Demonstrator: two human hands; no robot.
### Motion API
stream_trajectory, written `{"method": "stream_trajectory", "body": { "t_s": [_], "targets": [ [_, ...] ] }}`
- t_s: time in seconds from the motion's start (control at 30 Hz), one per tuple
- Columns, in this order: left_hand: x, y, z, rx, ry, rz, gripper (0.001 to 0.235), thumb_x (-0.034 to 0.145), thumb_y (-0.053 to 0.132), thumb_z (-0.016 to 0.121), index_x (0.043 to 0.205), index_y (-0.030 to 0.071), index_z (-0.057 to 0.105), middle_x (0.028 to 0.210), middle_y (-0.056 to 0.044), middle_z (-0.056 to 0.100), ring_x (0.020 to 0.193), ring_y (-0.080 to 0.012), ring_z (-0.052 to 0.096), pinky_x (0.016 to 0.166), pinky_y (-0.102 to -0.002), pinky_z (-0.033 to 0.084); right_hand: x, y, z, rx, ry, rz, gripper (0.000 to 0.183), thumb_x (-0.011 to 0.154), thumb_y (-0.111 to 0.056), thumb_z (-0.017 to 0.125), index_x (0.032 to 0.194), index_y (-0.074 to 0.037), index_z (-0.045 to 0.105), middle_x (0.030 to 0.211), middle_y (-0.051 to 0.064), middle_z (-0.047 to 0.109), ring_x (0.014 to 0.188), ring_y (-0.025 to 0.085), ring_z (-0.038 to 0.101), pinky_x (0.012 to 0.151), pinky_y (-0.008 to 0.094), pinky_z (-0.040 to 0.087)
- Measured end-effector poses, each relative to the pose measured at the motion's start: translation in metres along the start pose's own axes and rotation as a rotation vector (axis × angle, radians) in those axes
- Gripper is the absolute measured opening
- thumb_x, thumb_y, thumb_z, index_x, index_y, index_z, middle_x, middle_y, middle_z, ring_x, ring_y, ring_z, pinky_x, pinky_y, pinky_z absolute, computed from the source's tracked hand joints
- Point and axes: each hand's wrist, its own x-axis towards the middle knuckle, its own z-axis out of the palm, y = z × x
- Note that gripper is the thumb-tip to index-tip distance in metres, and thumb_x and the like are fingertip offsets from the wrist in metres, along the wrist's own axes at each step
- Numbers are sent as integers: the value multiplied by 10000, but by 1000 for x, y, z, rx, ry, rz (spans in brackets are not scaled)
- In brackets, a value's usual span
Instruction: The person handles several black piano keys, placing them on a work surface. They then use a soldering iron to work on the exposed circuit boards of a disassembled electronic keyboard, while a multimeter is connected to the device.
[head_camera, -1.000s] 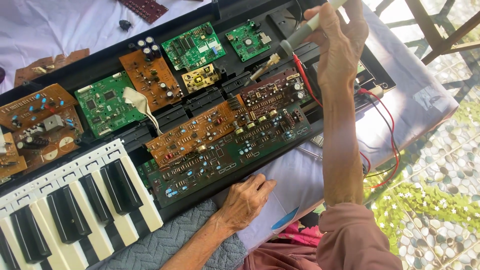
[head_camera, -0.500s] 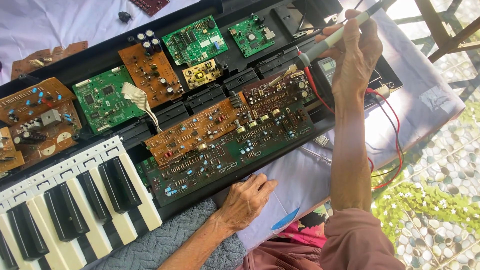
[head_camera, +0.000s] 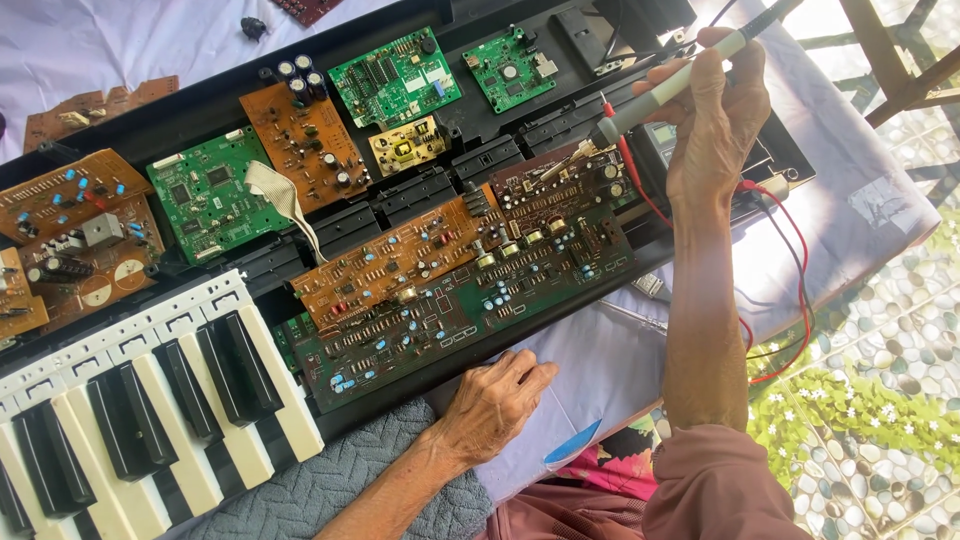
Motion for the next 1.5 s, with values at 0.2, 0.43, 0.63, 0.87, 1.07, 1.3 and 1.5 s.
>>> {"method": "stream_trajectory", "body": {
  "t_s": [0.2, 0.43, 0.63, 0.87, 1.07, 1.3, 1.5],
  "targets": [
    [0, 0, -1, -10, -12, -6, 284, 866, -55, 571, 1132, 40, 601, 900, -56, 467, 722, -201, 523, 417, -305, 426, -2, -5, 4, -13, -36, -57, 421, 1082, -494, 612, 1260, -125, 518, 975, 193, 692, 865, 342, 751, 686, 431, 660],
    [1, 1, -3, 10, -15, -6, 233, 882, -46, 549, 1086, 59, 586, 885, -46, 461, 704, -189, 507, 413, -297, 416, -7, -17, 10, -32, -115, -95, 360, 1159, -401, 553, 1367, -124, 456, 1020, 237, 654, 913, 386, 731, 764, 504, 692],
    [0, 0, -2, -2, -34, -8, 275, 851, -47, 590, 1107, 56, 586, 903, -48, 467, 729, -195, 517, 417, -301, 432, -7, -17, 9, -57, -165, -79, 354, 1149, -370, 574, 1295, -78, 438, 1015, 265, 656, 857, 383, 726, 740, 502, 705],
    [0, 1, -3, 4, -27, -8, 242, 874, -43, 586, 1092, 63, 588, 899, -48, 464, 727, -200, 518, 426, -311, 426, -12, -21, 21, -31, -168, -114, 354, 1154, -382, 560, 1299, -89, 424, 1016, 247, 648, 836, 398, 719, 722, 500, 689],
    [1, 1, -3, 0, -19, -8, 246, 862, -62, 588, 1074, 63, 581, 887, -48, 459, 708, -202, 502, 418, -313, 405, -16, -29, 32, -87, -161, -137, 391, 1132, -420, 582, 1275, -92, 424, 974, 258, 655, 805, 385, 709, 709, 468, 674],
    [1, 1, -4, -2, -16, -4, 233, 869, -63, 587, 1065, 61, 577, 880, -48, 453, 703, -202, 495, 433, -315, 410, -15, -20, 28, -27, -149, -167, 336, 1154, -359, 573, 1295, -98, 413, 1010, 272, 644, 825, 403, 700, 767, 510, 690],
    [1, 1, -2, 12, -25, -8, 245, 865, -51, 587, 1082, 62, 580, 892, -48, 458, 713, -201, 507, 418, -311, 413, -17, -18, 32, 16, -109, -152, 357, 1146, -379, 580, 1293, -99, 414, 1027, 262, 649, 831, 402, 707, 775, 491, 679]
  ]
}}
